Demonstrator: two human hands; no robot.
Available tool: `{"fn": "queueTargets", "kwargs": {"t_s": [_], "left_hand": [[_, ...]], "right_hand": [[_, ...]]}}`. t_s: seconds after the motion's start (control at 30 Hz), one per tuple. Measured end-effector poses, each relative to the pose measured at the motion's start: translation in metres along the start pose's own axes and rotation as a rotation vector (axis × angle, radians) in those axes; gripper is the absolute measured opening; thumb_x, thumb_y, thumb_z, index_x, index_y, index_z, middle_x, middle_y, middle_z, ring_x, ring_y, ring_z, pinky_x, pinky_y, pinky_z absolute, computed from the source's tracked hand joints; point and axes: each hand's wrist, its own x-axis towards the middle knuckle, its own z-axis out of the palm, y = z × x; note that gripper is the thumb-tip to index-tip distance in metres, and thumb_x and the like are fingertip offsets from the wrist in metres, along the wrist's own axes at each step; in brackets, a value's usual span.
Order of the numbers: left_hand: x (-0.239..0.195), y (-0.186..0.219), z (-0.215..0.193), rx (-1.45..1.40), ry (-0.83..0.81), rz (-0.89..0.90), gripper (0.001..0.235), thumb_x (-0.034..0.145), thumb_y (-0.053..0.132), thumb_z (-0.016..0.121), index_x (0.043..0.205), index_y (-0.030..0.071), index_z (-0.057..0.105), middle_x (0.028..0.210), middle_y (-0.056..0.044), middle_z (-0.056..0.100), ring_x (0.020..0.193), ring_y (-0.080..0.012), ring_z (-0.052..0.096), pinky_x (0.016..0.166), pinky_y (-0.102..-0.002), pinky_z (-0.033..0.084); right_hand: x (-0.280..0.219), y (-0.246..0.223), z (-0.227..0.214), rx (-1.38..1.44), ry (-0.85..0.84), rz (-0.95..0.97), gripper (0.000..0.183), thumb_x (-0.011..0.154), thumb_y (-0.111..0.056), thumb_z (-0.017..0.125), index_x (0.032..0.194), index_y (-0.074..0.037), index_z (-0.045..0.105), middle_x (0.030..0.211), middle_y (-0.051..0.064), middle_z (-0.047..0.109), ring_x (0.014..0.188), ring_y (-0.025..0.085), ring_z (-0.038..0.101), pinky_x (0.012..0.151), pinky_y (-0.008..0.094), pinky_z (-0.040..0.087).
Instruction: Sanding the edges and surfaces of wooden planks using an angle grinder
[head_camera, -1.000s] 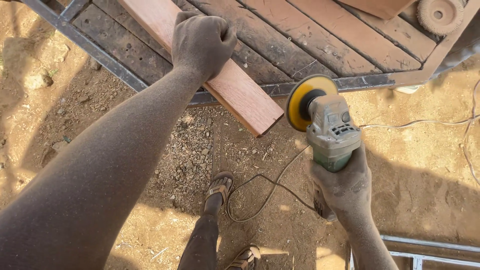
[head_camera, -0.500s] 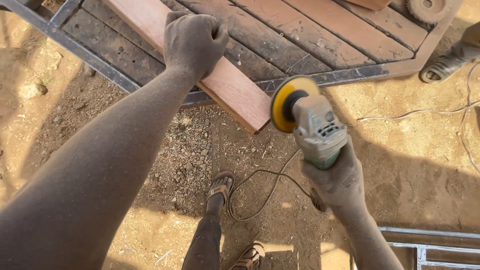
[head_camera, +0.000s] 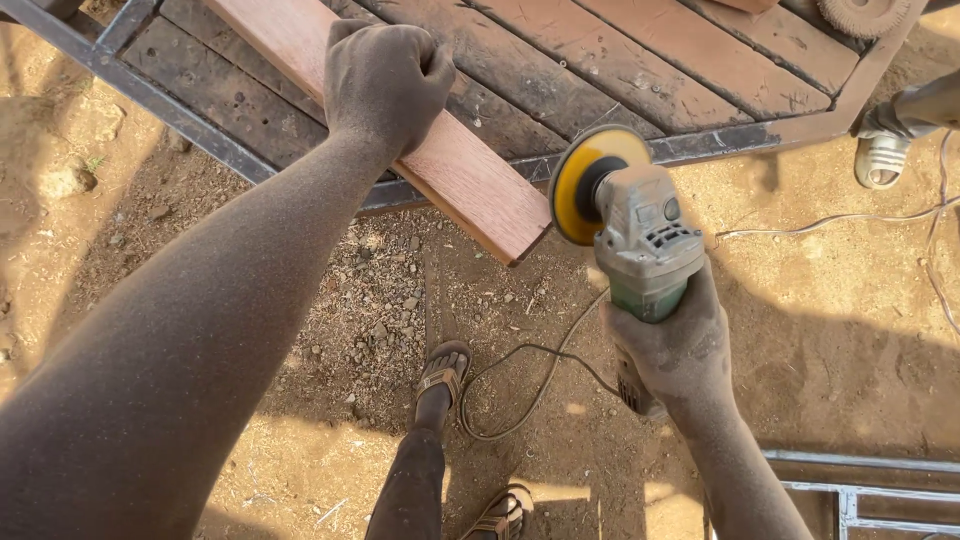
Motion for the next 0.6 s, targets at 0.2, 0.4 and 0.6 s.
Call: {"fn": "queueTargets", "kwargs": {"t_s": [0.2, 0.4, 0.6], "left_hand": [[0.001, 0.012, -0.015, -0.016, -0.048, -0.038, 0.056, 0.106, 0.033, 0.065, 0.053, 0.020, 0.050, 0.044, 0.003, 0.047, 0.044, -0.0212, 0.051, 0.094, -0.039, 0.041], [-0.001, 0.013, -0.020, -0.022, -0.082, -0.051, 0.056, 0.109, 0.034, 0.067, 0.056, 0.020, 0.058, 0.046, 0.003, 0.050, 0.045, -0.0177, 0.051, 0.096, -0.040, 0.041], [-0.001, 0.012, -0.017, -0.009, -0.083, -0.049, 0.056, 0.108, 0.034, 0.067, 0.056, 0.019, 0.055, 0.046, 0.003, 0.049, 0.046, -0.0196, 0.052, 0.096, -0.039, 0.041]], "right_hand": [[0.010, 0.022, 0.007, -0.109, -0.034, -0.106, 0.052, 0.062, -0.033, 0.081, 0.106, -0.017, 0.059, 0.088, 0.008, 0.075, 0.074, 0.029, 0.065, 0.071, 0.043, 0.049], [0.007, 0.022, 0.003, -0.079, -0.096, -0.207, 0.057, 0.059, -0.032, 0.080, 0.111, -0.019, 0.061, 0.088, 0.004, 0.075, 0.068, 0.022, 0.060, 0.069, 0.038, 0.052], [0.017, 0.030, 0.005, -0.077, -0.001, -0.110, 0.067, 0.062, -0.039, 0.080, 0.121, -0.021, 0.057, 0.097, 0.009, 0.078, 0.085, 0.035, 0.071, 0.072, 0.045, 0.051]]}}
